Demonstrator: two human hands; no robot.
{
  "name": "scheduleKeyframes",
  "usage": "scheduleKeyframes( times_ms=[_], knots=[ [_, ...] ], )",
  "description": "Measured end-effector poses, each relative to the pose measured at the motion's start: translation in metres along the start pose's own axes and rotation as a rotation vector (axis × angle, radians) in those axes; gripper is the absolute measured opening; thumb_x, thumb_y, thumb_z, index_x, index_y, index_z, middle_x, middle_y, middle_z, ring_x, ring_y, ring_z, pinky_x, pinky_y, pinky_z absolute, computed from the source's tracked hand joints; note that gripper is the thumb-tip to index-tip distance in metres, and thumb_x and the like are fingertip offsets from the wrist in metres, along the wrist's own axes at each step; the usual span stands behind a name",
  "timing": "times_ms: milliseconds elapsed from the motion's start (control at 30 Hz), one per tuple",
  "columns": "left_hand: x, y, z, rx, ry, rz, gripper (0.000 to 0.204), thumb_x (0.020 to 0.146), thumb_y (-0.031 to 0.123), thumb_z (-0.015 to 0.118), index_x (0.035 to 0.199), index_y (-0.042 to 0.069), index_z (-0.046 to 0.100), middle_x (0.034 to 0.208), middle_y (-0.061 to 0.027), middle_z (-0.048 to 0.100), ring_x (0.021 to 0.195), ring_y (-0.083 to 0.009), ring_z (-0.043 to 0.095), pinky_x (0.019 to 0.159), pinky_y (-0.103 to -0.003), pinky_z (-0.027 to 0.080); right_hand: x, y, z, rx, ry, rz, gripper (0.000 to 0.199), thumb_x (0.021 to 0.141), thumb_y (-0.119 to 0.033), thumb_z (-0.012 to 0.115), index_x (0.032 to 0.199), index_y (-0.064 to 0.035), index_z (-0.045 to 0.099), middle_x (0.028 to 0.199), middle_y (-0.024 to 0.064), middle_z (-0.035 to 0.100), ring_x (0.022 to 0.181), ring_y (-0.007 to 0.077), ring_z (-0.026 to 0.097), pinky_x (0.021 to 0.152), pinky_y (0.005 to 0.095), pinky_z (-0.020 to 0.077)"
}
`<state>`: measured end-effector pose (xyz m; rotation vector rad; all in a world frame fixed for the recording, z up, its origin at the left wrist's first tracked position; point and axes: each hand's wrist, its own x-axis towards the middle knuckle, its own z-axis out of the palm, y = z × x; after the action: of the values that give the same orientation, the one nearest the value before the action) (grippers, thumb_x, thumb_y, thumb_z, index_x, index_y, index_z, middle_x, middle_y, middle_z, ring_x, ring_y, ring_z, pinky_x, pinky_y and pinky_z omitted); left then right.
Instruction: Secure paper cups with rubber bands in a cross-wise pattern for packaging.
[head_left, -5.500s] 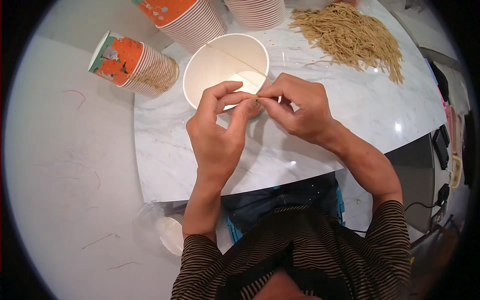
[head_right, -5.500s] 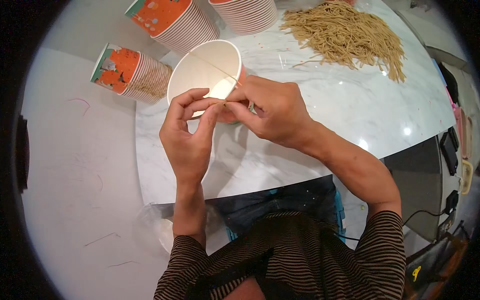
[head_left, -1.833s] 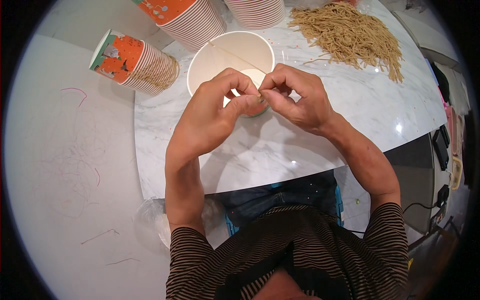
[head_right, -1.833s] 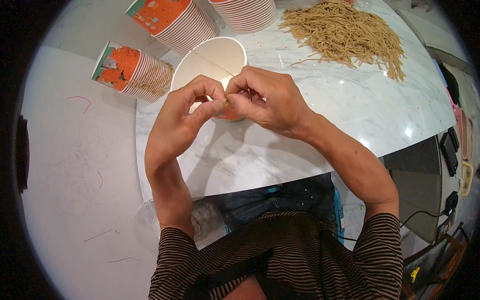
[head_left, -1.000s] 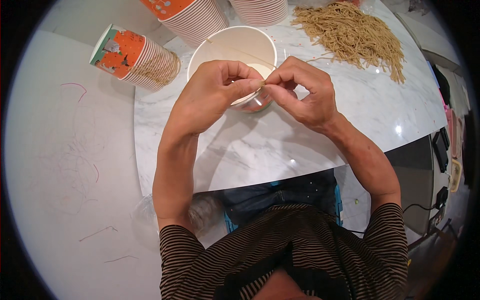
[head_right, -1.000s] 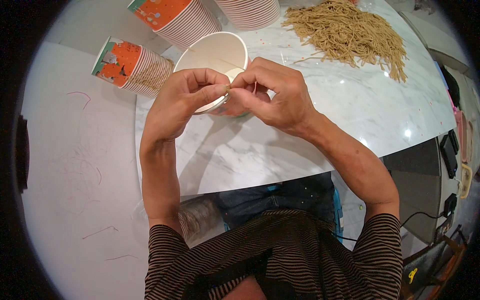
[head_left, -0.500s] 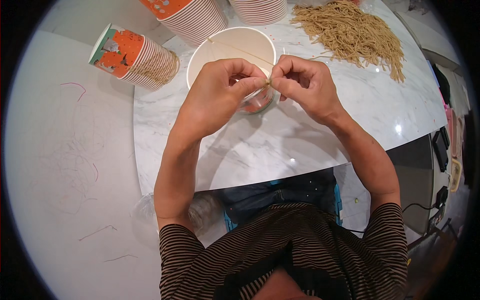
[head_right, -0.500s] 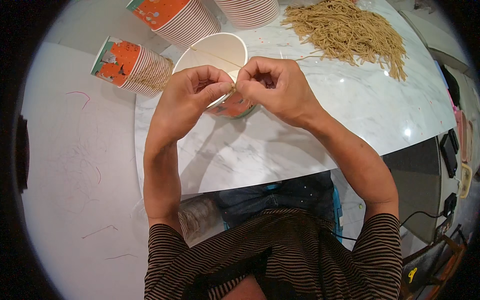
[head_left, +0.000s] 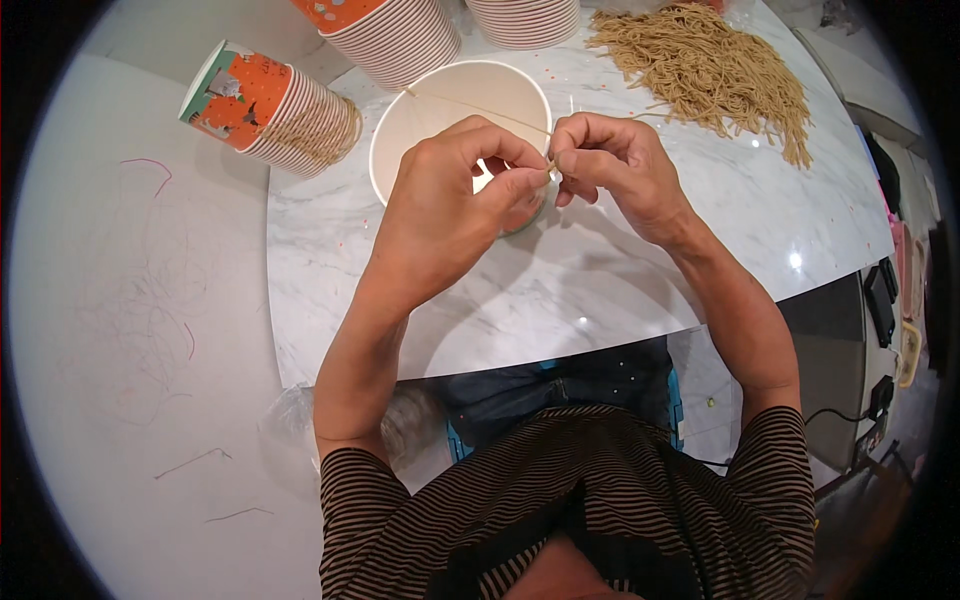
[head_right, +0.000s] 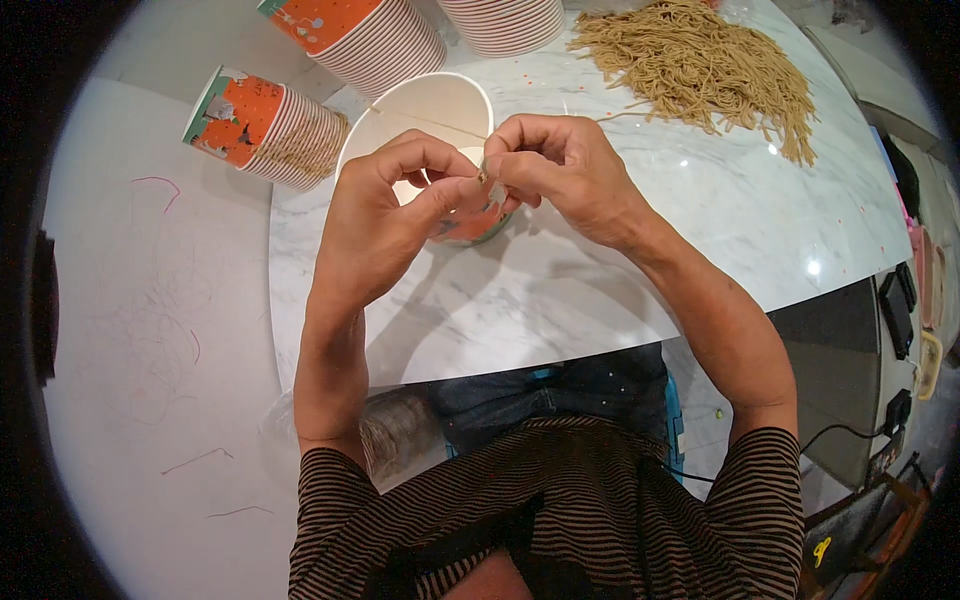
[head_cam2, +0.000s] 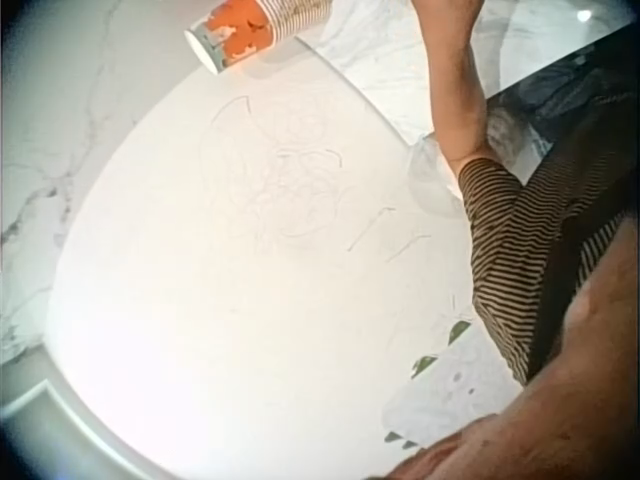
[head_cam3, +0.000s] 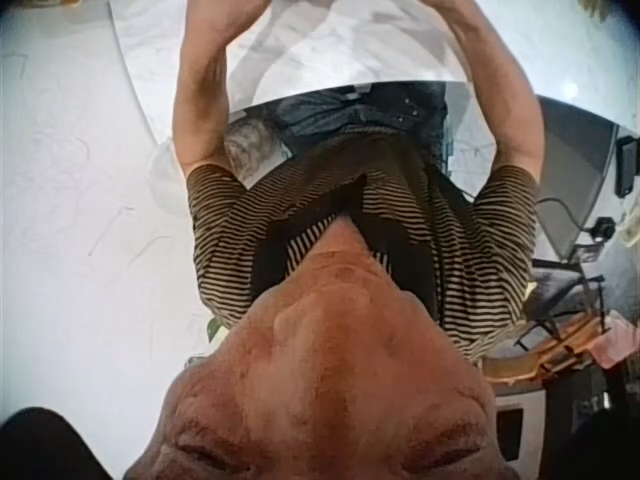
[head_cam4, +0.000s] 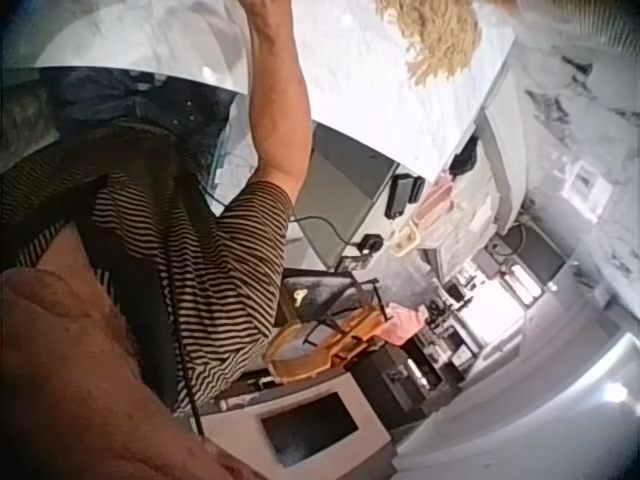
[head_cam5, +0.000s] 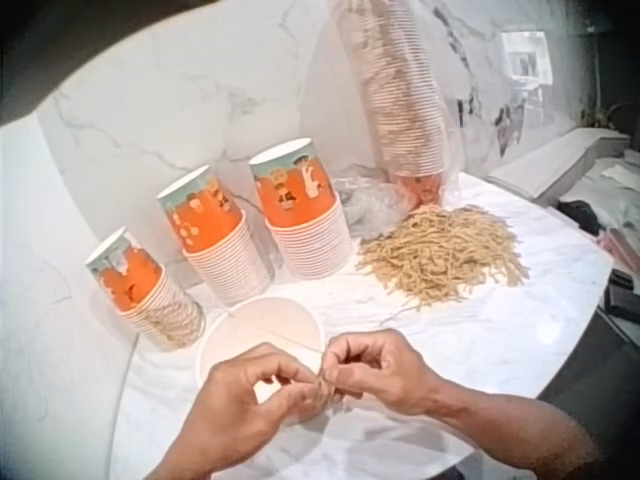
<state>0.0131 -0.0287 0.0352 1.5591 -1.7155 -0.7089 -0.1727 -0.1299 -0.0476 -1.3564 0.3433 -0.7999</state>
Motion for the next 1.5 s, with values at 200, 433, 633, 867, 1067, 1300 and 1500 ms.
scheduleKeyframes(
  times_ms=[200, 433, 633, 867, 1067, 1300, 1500],
  knots=[
    [-0.001, -0.002, 0.000, -0.100, 0.022, -0.101, 0.015, 0.094, 0.011, 0.073, 0.098, -0.004, 0.073, 0.085, -0.0029, 0.072, 0.078, -0.0080, 0.063, 0.065, -0.024, 0.052, 0.001, -0.003, 0.004, 0.064, -0.001, 0.023, 0.030, 0.107, -0.027, 0.055, 0.100, 0.0000, 0.066, 0.083, 0.0022, 0.062, 0.067, 0.0081, 0.053, 0.070, 0.0296, 0.0576],
    [-0.001, 0.008, 0.001, -0.202, 0.041, -0.232, 0.016, 0.094, 0.010, 0.069, 0.098, -0.005, 0.072, 0.082, -0.0054, 0.071, 0.072, -0.0079, 0.064, 0.066, -0.025, 0.054, 0.000, 0.000, 0.002, 0.104, -0.011, -0.056, 0.033, 0.111, -0.028, 0.054, 0.110, 0.0020, 0.068, 0.085, 0.0026, 0.067, 0.070, 0.0082, 0.060, 0.069, 0.0255, 0.0549],
    [-0.002, 0.003, 0.003, -0.084, 0.077, -0.132, 0.017, 0.094, 0.012, 0.069, 0.096, -0.004, 0.072, 0.079, -0.0042, 0.072, 0.074, -0.0084, 0.066, 0.067, -0.025, 0.052, -0.002, -0.003, 0.012, -0.060, 0.068, -0.090, 0.024, 0.106, -0.021, 0.066, 0.108, 0.0023, 0.070, 0.089, 0.0021, 0.070, 0.075, 0.0069, 0.063, 0.070, 0.0249, 0.0560],
    [-0.002, -0.001, 0.002, -0.091, 0.085, -0.141, 0.016, 0.094, 0.012, 0.070, 0.096, -0.003, 0.073, 0.081, -0.0041, 0.072, 0.076, -0.0084, 0.064, 0.069, -0.026, 0.051, -0.004, -0.005, 0.010, -0.142, 0.062, -0.068, 0.021, 0.103, -0.019, 0.070, 0.104, 0.0015, 0.073, 0.088, 0.0014, 0.071, 0.076, 0.0067, 0.064, 0.069, 0.0243, 0.0552],
    [-0.002, -0.002, 0.000, -0.079, 0.061, -0.144, 0.014, 0.095, 0.010, 0.071, 0.098, -0.003, 0.073, 0.084, -0.0035, 0.073, 0.077, -0.0085, 0.064, 0.071, -0.026, 0.053, -0.003, -0.004, 0.009, -0.201, 0.080, -0.098, 0.020, 0.101, -0.018, 0.070, 0.101, 0.0014, 0.073, 0.085, 0.0006, 0.071, 0.075, 0.0063, 0.063, 0.068, 0.0236, 0.0539],
    [-0.004, -0.007, -0.002, -0.154, 0.076, -0.066, 0.019, 0.097, 0.005, 0.069, 0.113, -0.003, 0.071, 0.090, -0.0021, 0.071, 0.085, -0.0092, 0.064, 0.080, -0.027, 0.053, -0.001, -0.003, 0.005, -0.250, 0.056, -0.119, 0.018, 0.100, -0.017, 0.071, 0.100, 0.0004, 0.075, 0.082, -0.0008, 0.070, 0.072, 0.0048, 0.060, 0.065, 0.0227, 0.0493],
    [-0.005, -0.004, -0.004, -0.110, 0.065, -0.052, 0.020, 0.095, 0.004, 0.069, 0.114, -0.003, 0.070, 0.088, -0.0026, 0.070, 0.085, -0.0103, 0.064, 0.082, -0.028, 0.052, -0.001, -0.008, 0.002, -0.336, 0.036, -0.167, 0.015, 0.098, -0.015, 0.072, 0.095, -0.0005, 0.075, 0.080, -0.0018, 0.070, 0.071, 0.0041, 0.057, 0.064, 0.0229, 0.0472]
  ],
)
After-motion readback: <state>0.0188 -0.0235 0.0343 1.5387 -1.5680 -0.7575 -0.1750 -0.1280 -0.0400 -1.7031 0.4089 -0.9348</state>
